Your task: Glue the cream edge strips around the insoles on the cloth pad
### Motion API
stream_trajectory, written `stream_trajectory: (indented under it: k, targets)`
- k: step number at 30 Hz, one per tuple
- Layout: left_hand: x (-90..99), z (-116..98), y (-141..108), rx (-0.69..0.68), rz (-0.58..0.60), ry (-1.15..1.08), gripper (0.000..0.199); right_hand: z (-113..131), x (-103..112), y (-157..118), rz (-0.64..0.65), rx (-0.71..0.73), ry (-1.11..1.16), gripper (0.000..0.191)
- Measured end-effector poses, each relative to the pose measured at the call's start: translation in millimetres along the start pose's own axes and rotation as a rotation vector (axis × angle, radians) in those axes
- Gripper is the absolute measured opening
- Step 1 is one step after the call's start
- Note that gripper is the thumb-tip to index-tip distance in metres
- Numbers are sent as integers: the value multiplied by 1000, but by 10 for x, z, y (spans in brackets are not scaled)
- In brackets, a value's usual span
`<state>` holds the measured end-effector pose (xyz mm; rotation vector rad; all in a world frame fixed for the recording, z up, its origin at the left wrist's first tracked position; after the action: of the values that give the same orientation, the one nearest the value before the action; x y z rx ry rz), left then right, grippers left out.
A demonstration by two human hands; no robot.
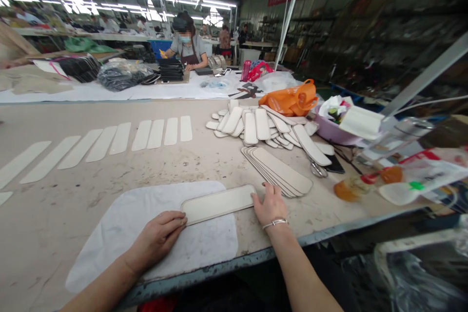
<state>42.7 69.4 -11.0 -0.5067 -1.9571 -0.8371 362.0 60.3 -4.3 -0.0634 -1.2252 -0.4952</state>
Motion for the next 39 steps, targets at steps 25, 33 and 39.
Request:
stream_trajectory:
  k: [25, 33, 39]
  targets:
    - [-3, -17, 28, -9, 4, 25, 19, 618, -244, -374, 510, 543, 83, 75]
    - [71, -114, 33, 108, -6, -52, 19, 212, -342, -193, 424, 369, -63, 76]
    - [164, -300, 84, 325, -308, 13, 29, 216, -433, -222, 397, 377, -74, 74]
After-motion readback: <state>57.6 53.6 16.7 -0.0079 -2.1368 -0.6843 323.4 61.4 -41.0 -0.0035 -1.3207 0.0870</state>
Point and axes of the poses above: each hand's wrist, its own y-axis towards the middle knuckle, its own x-axis out of the back of the hand, z = x × y, the point moved 3 cm from there along y, towards the middle knuckle, and after that the axes turned 2 degrees about -z, right-handed, at the moved point
